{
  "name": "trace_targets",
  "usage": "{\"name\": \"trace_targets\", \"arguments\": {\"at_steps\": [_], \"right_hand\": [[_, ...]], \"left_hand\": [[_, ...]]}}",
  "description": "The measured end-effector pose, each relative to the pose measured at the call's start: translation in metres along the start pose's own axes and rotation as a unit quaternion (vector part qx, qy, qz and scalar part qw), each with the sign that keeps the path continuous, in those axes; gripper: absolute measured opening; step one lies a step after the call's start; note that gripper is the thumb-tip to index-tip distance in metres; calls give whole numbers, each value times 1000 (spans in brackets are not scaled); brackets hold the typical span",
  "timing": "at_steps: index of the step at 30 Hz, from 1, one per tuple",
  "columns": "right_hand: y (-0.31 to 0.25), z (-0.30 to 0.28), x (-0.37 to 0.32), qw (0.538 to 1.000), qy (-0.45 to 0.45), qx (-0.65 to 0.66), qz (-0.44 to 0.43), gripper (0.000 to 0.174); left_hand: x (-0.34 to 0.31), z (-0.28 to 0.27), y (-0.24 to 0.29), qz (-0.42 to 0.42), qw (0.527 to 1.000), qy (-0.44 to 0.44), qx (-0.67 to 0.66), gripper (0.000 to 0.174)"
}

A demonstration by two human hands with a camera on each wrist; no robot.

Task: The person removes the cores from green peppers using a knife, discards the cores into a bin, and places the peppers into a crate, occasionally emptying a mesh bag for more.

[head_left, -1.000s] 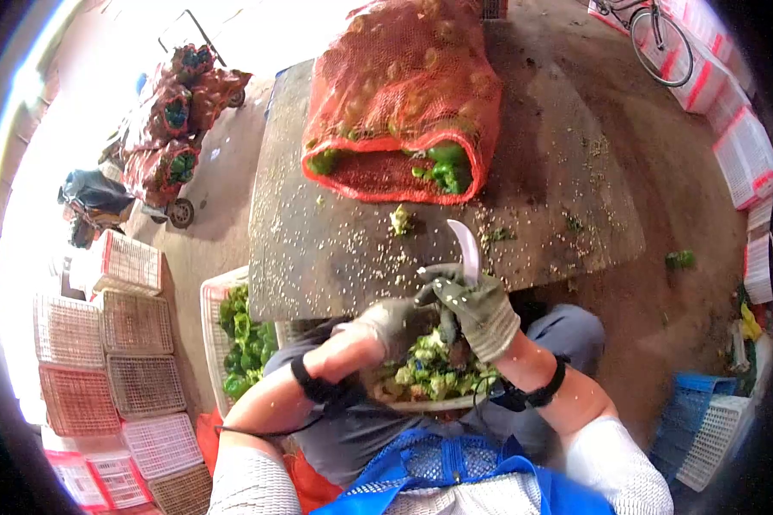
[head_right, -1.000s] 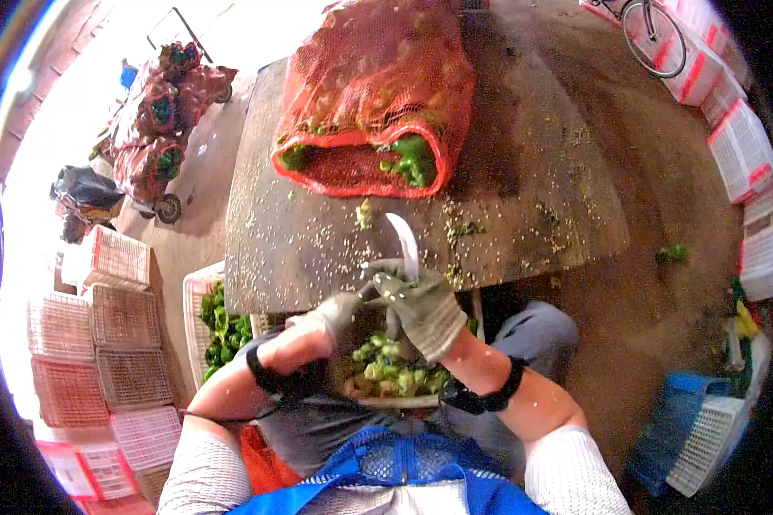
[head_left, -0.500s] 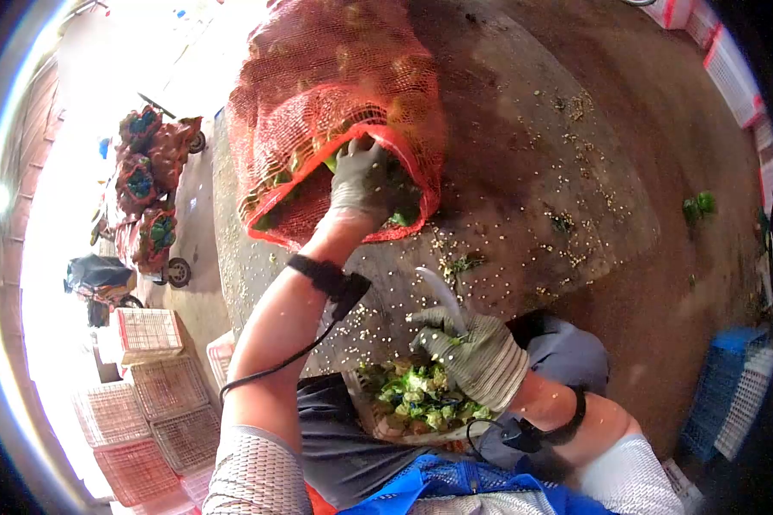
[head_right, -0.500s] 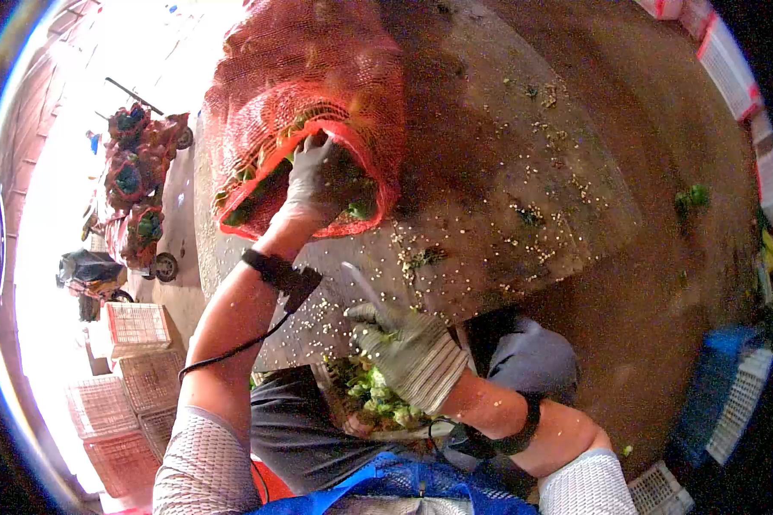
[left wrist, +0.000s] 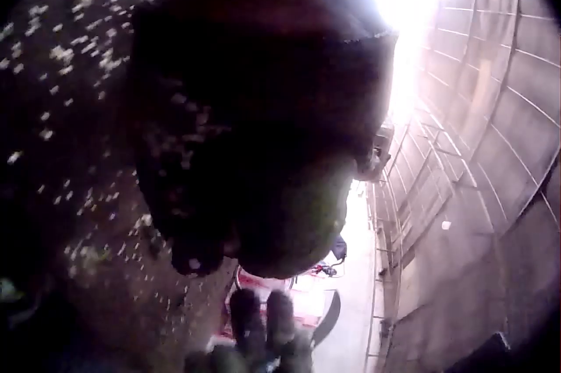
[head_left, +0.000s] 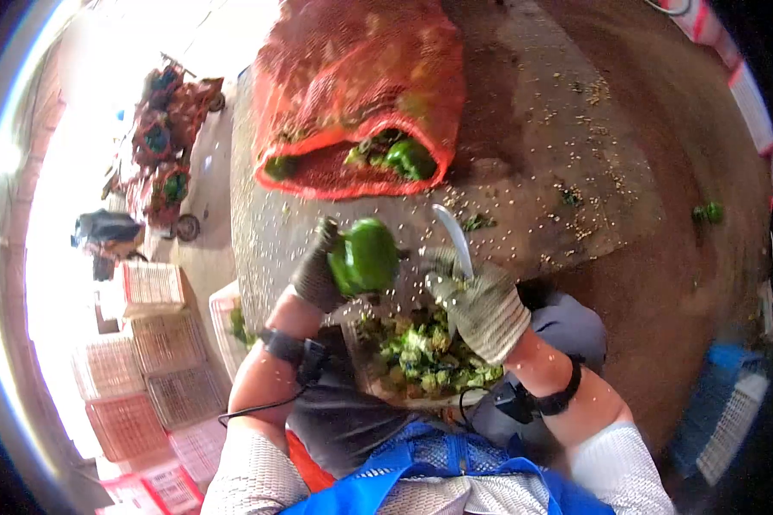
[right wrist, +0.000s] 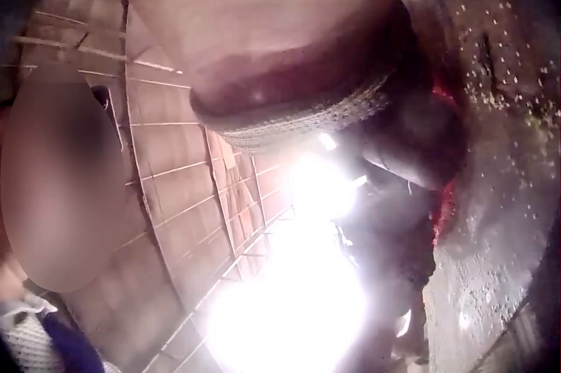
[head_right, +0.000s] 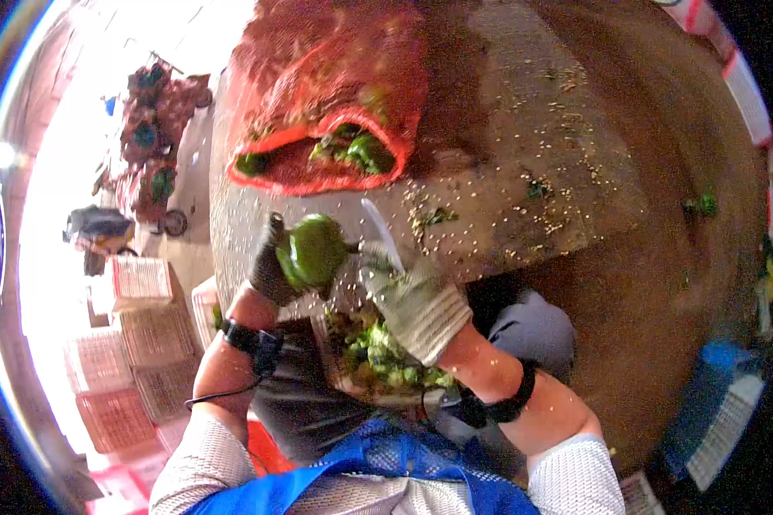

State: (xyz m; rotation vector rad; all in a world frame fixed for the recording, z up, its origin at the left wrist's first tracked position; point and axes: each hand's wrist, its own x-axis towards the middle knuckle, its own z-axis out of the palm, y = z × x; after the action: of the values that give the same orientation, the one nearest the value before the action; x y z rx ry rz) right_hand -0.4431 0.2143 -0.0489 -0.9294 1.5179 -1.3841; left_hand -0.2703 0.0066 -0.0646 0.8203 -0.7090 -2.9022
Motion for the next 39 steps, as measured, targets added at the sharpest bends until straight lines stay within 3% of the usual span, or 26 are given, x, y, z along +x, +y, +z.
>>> {"name": "trace_targets", "arguments": {"at_steps": [1,2,4,5,7,9,12,13,15,17,18,19,23,24,26,27,30,32,34,37,39], "right_hand": [[-3,5,4,999,0,-33,-27,32],[-5,11,5,996,1,-66,-54,35],[1,26,5,999,39,19,-12,43],[0,27,7,999,46,22,11,44],[-3,28,9,998,54,23,33,46],[3,38,12,996,70,48,-11,44],[8,55,18,993,61,87,-42,45],[5,57,19,994,41,94,-31,49],[-5,60,21,992,-7,122,-23,51],[-4,68,26,968,-15,249,-3,42],[-4,72,28,951,-20,310,9,38],[-6,74,29,946,-25,322,5,39],[4,82,39,989,30,140,-29,40],[6,84,38,993,27,109,-23,44],[8,89,39,998,25,51,-21,51],[8,92,39,999,3,34,-31,68],[5,101,44,996,-20,-40,-78,77],[4,100,48,997,-32,-50,-43,79],[4,94,48,995,-57,-81,-2,79],[-1,98,45,995,-39,-88,-14,57],[-2,101,45,995,-30,-94,6,41]], "left_hand": [[-8,2,-23,16,999,33,-32,87],[-6,6,-32,-9,996,-83,30,91],[-4,25,-51,22,1000,4,12,95],[-3,26,-52,1,998,4,-55,95],[2,27,-52,23,999,-21,-18,95],[2,29,-43,51,994,-43,84,91],[-10,12,-39,106,990,37,85,91],[-19,25,-32,152,959,41,234,82],[-48,66,-18,230,829,48,507,71],[-59,57,-29,215,925,17,313,93],[-58,51,-41,259,906,52,330,109],[-57,45,-42,264,895,79,350,104],[-43,21,-31,291,882,189,318,78],[-46,23,-25,265,915,203,225,77],[-45,11,-12,303,899,214,230,76],[-45,11,-6,305,862,265,306,76],[-44,2,-7,239,916,190,261,82],[-48,-5,-13,267,865,145,399,92],[-54,-5,-14,286,829,183,444,84],[-61,7,-8,253,905,223,258,63],[-52,-3,-11,326,867,251,283,49]]}}
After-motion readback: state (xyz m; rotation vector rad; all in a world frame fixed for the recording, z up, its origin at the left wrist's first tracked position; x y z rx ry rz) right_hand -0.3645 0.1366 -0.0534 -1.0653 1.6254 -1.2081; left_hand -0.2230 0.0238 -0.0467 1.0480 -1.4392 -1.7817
